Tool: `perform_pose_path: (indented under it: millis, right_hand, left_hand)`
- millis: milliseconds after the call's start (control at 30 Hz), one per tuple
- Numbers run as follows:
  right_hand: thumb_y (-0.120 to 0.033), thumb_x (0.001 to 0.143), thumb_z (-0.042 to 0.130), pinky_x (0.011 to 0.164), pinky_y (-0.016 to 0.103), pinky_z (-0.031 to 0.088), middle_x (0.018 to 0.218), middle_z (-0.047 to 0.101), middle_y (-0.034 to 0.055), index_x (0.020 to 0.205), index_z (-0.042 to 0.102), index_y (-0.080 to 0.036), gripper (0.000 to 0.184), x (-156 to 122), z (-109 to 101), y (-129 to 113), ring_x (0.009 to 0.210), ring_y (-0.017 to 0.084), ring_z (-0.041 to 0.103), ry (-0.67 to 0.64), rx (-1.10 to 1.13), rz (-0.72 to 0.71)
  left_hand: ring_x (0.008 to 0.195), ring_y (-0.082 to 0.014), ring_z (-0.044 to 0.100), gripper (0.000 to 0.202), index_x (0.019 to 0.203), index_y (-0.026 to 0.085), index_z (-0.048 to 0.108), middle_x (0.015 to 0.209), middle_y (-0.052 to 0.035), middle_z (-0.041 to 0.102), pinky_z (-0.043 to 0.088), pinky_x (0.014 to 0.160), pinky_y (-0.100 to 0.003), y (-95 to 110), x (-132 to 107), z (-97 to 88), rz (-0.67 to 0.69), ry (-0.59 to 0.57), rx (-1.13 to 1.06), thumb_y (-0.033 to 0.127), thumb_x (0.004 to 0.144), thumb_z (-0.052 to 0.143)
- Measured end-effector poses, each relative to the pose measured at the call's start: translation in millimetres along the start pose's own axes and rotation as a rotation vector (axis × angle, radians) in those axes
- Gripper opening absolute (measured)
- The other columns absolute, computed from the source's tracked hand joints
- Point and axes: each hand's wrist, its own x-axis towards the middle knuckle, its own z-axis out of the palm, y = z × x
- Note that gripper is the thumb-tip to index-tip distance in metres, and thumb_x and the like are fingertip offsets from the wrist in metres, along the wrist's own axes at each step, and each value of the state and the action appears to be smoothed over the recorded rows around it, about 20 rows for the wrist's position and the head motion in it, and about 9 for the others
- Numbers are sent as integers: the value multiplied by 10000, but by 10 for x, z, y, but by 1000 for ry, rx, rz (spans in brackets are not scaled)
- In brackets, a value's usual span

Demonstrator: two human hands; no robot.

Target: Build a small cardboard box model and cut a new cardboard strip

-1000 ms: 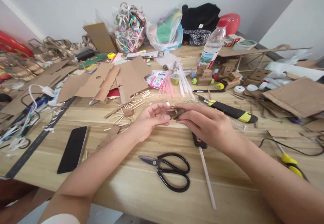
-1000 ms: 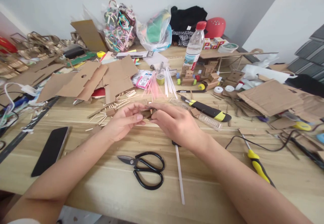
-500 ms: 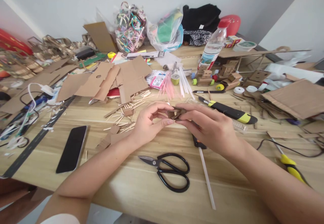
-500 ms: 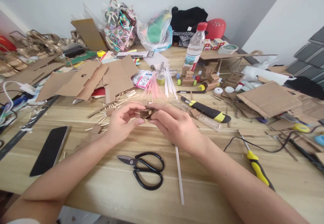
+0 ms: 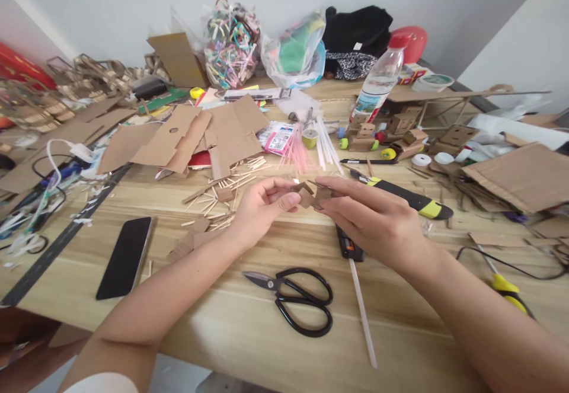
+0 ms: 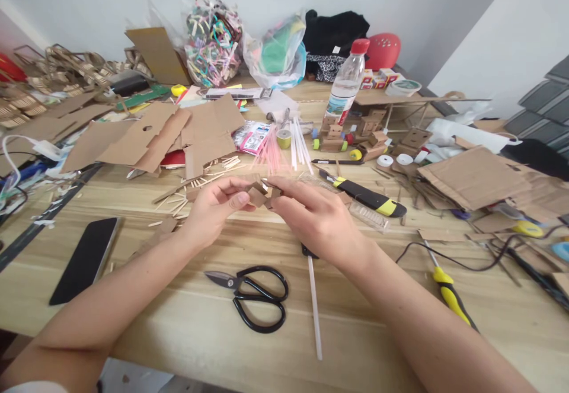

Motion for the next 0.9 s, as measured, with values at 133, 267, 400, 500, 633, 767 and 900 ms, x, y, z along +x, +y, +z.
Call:
perform_pose_path:
  millis: [133,267,400,500,633,767,900]
  right_hand:
    - [-84,980,602,720,281,660,1103,806,129,848,640,-212,188,-10,14,-19,847,203,796,16,-35,-31]
    - [-78,976,602,713,281,650,1055,808,129,871,638,-210,173,-34,62,-61,875,211,791,46,-81,-46]
    - [-74,971,606,688,281,633,1062,805,125,859,620,-209,175,-57,113,-102,802,194,776,64,-113,-65]
    - [-70,967,606,706,278,634,1089,800,107,896,631,-211,160,-70,132,-130,804,182,769,56,-92,-47]
    - [-70,980,592,755,254,636,1105,788,78,1004,660,-219,166,-101,170,-162,858,165,767,53,-26,12]
    - [-87,985,585,760,283,644,1116,769,92,1027,679,-223,172,-151,238,-175,919,195,767,105,-17,33]
    - [-92,987,595,755,292,647,1082,748,118,1044,681,-201,150,-185,285,-172,943,212,761,148,-8,41]
  left_hand:
    - [720,-144,694,534,774,168,720,786,-23,767,571,648,-247,32,-27,47,-57,31,-24,552,510,981]
    - [689,-128,677,555,720,170,674,745,1,743,571,649,-244,45,-53,87,-81,64,-56,553,472,989]
    - [703,-127,682,567,704,171,653,734,11,729,579,667,-246,38,-78,117,-76,91,-66,564,466,986]
    - [695,-121,676,570,700,170,647,745,11,728,582,674,-249,23,-88,128,-53,100,-55,573,475,981]
    - [696,-131,681,570,724,172,660,750,-1,739,584,663,-257,-7,-84,124,-38,83,-34,576,481,980]
    - [738,-159,702,558,750,176,677,785,-21,757,596,679,-282,-22,-84,114,-38,62,-19,578,501,973]
    - [732,-154,696,535,769,176,692,795,-26,759,591,680,-278,-18,-97,115,-23,65,-19,568,530,967]
